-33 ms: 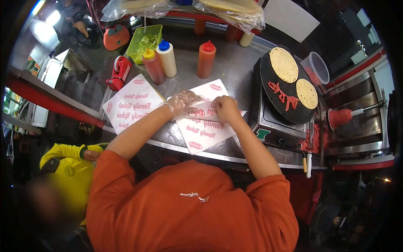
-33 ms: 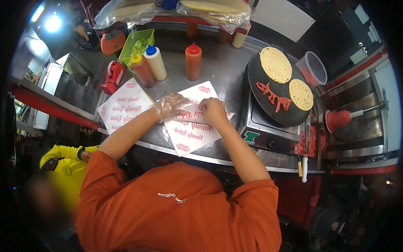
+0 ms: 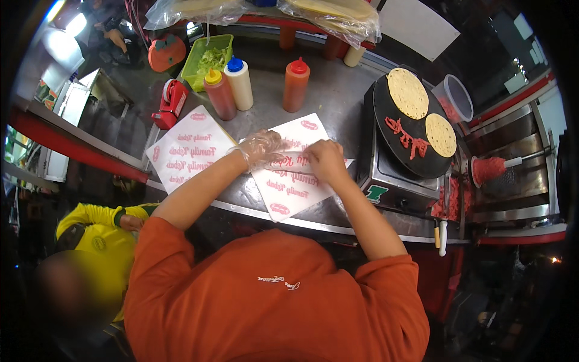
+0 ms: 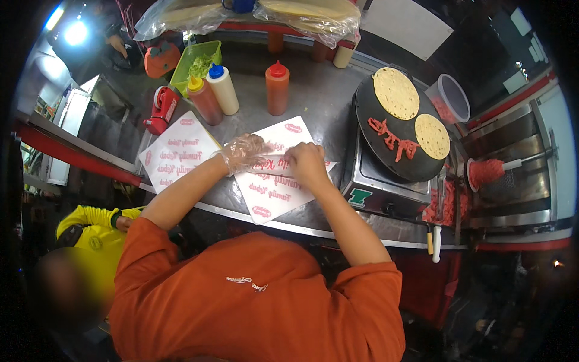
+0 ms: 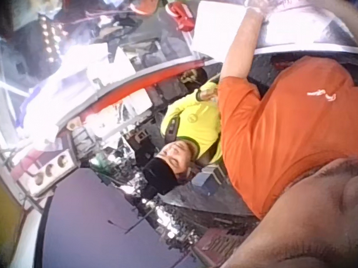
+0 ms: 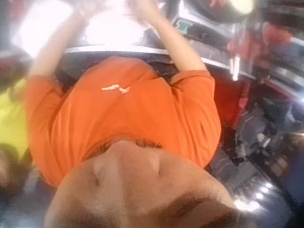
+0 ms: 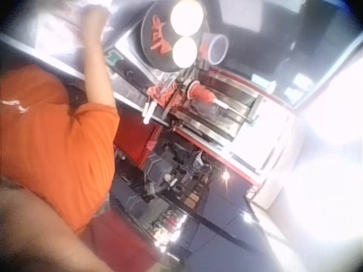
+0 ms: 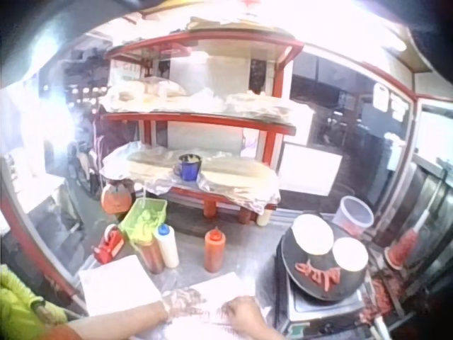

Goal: The person cooks tortillas on a griddle, then assembles tacos by adding shredded lettuce, sliced meat, and sauces. The tacos are wrapped in paper and handed to a customer, followed by a cash transaction.

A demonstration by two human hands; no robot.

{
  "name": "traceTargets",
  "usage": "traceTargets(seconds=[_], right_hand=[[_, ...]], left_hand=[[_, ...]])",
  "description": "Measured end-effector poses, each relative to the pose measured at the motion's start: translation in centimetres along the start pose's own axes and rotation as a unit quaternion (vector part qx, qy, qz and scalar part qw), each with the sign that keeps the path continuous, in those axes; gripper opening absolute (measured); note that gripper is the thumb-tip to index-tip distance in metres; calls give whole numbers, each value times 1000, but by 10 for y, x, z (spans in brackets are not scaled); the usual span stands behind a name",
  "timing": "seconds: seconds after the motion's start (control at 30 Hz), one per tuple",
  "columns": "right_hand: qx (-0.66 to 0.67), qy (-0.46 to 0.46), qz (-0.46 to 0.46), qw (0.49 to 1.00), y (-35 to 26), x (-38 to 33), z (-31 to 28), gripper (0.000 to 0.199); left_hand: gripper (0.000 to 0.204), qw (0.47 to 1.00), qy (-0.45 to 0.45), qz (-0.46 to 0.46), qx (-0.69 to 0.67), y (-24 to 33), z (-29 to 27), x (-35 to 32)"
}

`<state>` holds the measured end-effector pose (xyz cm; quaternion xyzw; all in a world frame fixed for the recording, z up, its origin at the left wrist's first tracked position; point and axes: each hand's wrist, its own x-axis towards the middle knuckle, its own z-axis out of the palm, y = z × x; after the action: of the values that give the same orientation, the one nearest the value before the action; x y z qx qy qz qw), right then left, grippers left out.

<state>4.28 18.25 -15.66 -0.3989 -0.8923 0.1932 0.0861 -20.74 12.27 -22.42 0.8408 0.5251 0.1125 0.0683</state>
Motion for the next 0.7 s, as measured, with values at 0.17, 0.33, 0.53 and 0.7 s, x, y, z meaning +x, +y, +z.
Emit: traceTargets(seconds=[0.17,0.33,0.53,0.7], right_hand=[[-94,158,-181,966,8,-43,9,27],[-129,189,-182,956,-4,-20,12,28],[311,87,-162,932,-126,40,40,39],[588,-159,29,793,-307,190,154,45]], left_hand=[[26,993,104,47,-6,20,13,-3],[60,985,66,-135,-90,65,19,-8],[40,955,134,-223,-144,78,30,-57],[45,964,119,-209,-116,82,52,-57]])
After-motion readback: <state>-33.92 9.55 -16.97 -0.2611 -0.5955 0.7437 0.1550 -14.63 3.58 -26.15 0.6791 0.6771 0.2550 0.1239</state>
